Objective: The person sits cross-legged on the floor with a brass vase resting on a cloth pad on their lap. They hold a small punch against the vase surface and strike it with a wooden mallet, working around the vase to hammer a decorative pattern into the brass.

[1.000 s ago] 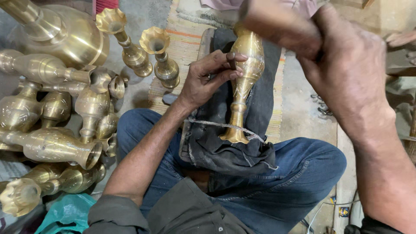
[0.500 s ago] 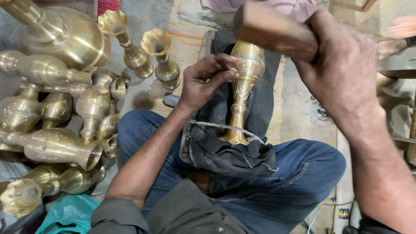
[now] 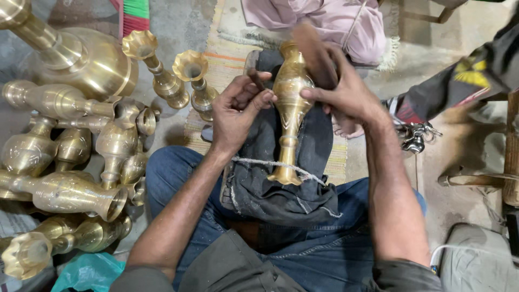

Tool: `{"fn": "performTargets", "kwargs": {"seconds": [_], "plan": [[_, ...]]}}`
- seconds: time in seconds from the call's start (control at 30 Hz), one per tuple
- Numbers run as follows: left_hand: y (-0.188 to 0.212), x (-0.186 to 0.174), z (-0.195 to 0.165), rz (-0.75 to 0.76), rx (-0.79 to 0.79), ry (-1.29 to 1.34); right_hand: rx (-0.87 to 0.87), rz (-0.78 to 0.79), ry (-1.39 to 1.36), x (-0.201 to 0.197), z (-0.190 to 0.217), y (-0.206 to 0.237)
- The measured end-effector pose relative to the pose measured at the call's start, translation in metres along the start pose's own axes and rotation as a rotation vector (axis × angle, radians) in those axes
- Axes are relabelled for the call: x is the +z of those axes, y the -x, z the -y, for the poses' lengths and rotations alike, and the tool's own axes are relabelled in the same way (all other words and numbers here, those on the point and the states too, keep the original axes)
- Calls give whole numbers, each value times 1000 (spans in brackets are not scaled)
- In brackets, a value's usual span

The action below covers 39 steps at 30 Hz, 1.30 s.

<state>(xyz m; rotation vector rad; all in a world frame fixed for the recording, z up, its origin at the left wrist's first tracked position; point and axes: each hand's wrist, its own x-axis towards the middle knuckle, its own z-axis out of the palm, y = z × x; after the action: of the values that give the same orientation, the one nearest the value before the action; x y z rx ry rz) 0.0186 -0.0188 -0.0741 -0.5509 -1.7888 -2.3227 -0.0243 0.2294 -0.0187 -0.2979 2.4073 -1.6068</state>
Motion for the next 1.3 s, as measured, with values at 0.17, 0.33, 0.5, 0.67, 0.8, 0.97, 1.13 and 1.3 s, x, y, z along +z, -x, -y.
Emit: {"fn": "performTargets", "kwargs": {"seconds": [0.17, 0.33, 0.5, 0.67, 0.8, 0.97, 1.13, 1.3], "plan": [[-16, 17, -18, 202, 145, -241, 72, -34, -293, 5, -33, 6], [-34, 36, -34, 416, 230, -669, -293, -203, 114, -13, -40, 25], [-43, 40, -39, 502, 231, -661, -261, -431, 364, -19, -29, 52], [-41, 45, -39, 469, 318, -713, -476, -606, 611, -24, -1, 74], [-41, 47, -43, 456, 189, -696, -385, -670, 783, -25, 13, 87], [-41, 51, -48, 495, 297, -774, -231, -698, 485, -28, 18, 91], [-42, 53, -49, 513, 297, -803, -419, -691, 791, -29, 18, 91], [-45, 53, -49, 503, 357, -820, -315, -689, 601, -26, 12, 90]]}}
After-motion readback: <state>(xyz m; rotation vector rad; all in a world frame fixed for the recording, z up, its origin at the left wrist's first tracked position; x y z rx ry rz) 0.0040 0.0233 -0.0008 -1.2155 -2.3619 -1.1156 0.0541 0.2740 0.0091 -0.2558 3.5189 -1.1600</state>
